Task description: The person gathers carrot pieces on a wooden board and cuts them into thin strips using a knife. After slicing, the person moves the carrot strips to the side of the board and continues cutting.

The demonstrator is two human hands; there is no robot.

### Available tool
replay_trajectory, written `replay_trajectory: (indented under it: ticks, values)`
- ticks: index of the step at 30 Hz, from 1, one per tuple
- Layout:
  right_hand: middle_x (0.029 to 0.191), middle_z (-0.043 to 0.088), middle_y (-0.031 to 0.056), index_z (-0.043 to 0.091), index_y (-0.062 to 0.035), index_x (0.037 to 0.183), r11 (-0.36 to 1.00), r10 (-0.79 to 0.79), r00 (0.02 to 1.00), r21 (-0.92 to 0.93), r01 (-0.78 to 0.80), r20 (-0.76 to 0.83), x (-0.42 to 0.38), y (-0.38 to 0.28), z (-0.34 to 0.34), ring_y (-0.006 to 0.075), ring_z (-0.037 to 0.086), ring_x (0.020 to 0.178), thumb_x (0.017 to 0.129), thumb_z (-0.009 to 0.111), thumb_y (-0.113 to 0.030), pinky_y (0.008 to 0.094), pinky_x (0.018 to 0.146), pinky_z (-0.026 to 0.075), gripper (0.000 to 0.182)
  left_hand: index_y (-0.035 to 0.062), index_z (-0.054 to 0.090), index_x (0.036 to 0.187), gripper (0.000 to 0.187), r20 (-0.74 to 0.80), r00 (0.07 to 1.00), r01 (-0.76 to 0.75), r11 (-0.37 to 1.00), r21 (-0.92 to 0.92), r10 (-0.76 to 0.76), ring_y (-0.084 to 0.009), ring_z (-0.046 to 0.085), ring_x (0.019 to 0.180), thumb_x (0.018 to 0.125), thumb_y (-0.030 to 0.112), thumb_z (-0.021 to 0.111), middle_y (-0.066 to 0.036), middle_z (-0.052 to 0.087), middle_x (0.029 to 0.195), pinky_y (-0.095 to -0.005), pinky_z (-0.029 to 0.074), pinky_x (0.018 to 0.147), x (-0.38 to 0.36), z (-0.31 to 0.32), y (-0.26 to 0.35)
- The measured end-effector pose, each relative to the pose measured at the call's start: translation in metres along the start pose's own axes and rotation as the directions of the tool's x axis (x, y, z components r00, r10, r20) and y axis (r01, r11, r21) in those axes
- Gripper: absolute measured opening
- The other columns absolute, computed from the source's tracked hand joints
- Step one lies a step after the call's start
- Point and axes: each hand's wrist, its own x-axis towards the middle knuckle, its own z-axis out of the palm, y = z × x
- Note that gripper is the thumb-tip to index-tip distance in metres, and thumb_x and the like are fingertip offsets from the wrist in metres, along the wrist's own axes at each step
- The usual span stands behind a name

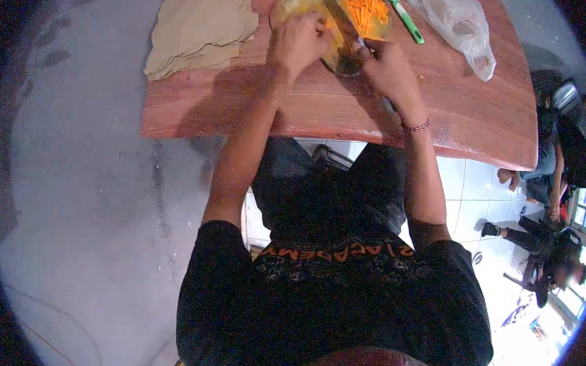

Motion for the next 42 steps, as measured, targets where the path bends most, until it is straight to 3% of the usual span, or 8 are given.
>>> replay_trajectory:
  ticks: [2,3,6,8,11,17,39,42]
  values:
    - [0.087,0.066,0.0301,0.067,0.0028,0.099,0.999,0.04,0.999,0.016,-0.04,0.025,-0.002,-0.006,-0.003,0.0467,0.065,0.085,0.092,0.057,-0.029,0.0513,0.073,0.052,0.034,0.0047,0.067,0.103,0.034,0.027,0.998,-0.039,0.916,-0.399,0.054,-0.0298,0.069,0.092,0.083,0.032,0.07,-0.013,0.072,0.095,-0.0422,0.055,0.08,-0.008,0.012,-0.003]
    - [0.088,0.066,0.03,0.067,0.0024,0.101,0.996,0.078,0.996,0.034,-0.08,0.047,-0.003,-0.011,-0.005,0.0465,0.065,0.085,0.093,0.057,-0.03,0.0513,0.073,0.052,0.034,0.0047,0.067,0.103,0.034,0.026,0.998,-0.037,0.914,-0.405,0.052,-0.0298,0.069,0.092,0.083,0.032,0.07,-0.013,0.072,0.095,-0.0422,0.055,0.08,-0.006,0.012,-0.007]
    - [0.089,0.066,0.03,0.066,0.0005,0.105,0.999,-0.014,1.0,0.04,0.013,0.017,-0.002,-0.01,-0.004,0.0467,0.065,0.086,0.093,0.057,-0.03,0.0523,0.074,0.052,0.034,0.0036,0.069,0.107,0.042,0.023,1.0,0.0,0.926,-0.377,0.009,-0.0235,0.067,0.083,0.083,0.037,0.075,-0.01,0.072,0.098,-0.0357,0.054,0.076,-0.003,0.004,-0.028]
    - [0.089,0.066,0.0303,0.066,-0.0003,0.106,0.999,-0.025,1.0,0.026,0.025,-0.004,0.0,-0.005,0.002,0.047,0.065,0.087,0.093,0.056,-0.03,0.053,0.076,0.052,0.034,0.0043,0.07,0.11,0.043,-0.111,0.974,-0.214,0.967,-0.137,0.199,-0.0265,0.067,0.092,0.082,0.037,0.076,-0.01,0.072,0.103,-0.0363,0.053,0.085,-0.002,0.002,-0.033]
    - [0.09,0.066,0.0307,0.066,-0.0018,0.107,0.999,-0.037,0.999,0.02,0.037,-0.006,0.0,-0.01,-0.001,0.0477,0.064,0.088,0.094,0.055,-0.03,0.0541,0.078,0.051,0.033,0.0133,0.074,0.105,0.037,-0.269,0.921,-0.302,0.953,-0.032,0.282,-0.0286,0.065,0.099,0.081,0.042,0.073,-0.004,0.072,0.103,-0.0388,0.051,0.088,-0.003,0.02,-0.036]
    - [0.091,0.066,0.0303,0.066,-0.0033,0.105,1.0,-0.021,1.0,0.009,0.021,0.012,-0.002,-0.013,0.003,0.0481,0.063,0.088,0.095,0.053,-0.03,0.0549,0.079,0.051,0.032,0.0178,0.078,0.093,0.028,-0.343,0.906,-0.269,0.963,-0.02,0.246,-0.0224,0.063,0.092,0.081,0.042,0.072,0.004,0.073,0.1,-0.0386,0.049,0.083,-0.009,0.027,-0.026]
    - [0.081,0.066,0.0284,0.068,-0.0005,0.095,0.992,-0.075,0.997,-0.101,0.072,-0.024,0.0,-0.011,0.007,0.0466,0.065,0.078,0.094,0.056,-0.029,0.0533,0.07,0.053,0.031,0.0167,0.08,0.086,0.021,-0.302,0.912,-0.292,0.956,-0.006,0.277,-0.0221,0.062,0.091,0.081,0.035,0.071,0.005,0.073,0.099,-0.0382,0.048,0.086,-0.008,0.022,-0.02]
    - [0.081,0.065,0.0287,0.068,-0.0006,0.093,0.983,-0.136,0.99,-0.127,0.131,-0.027,0.002,-0.012,0.005,0.0465,0.065,0.078,0.094,0.055,-0.029,0.053,0.07,0.053,0.032,0.0131,0.079,0.084,0.03,-0.287,0.914,-0.297,0.955,0.011,0.288,-0.0255,0.065,0.093,0.084,0.042,0.07,-0.003,0.074,0.095,-0.0385,0.05,0.088,-0.007,0.019,-0.02]
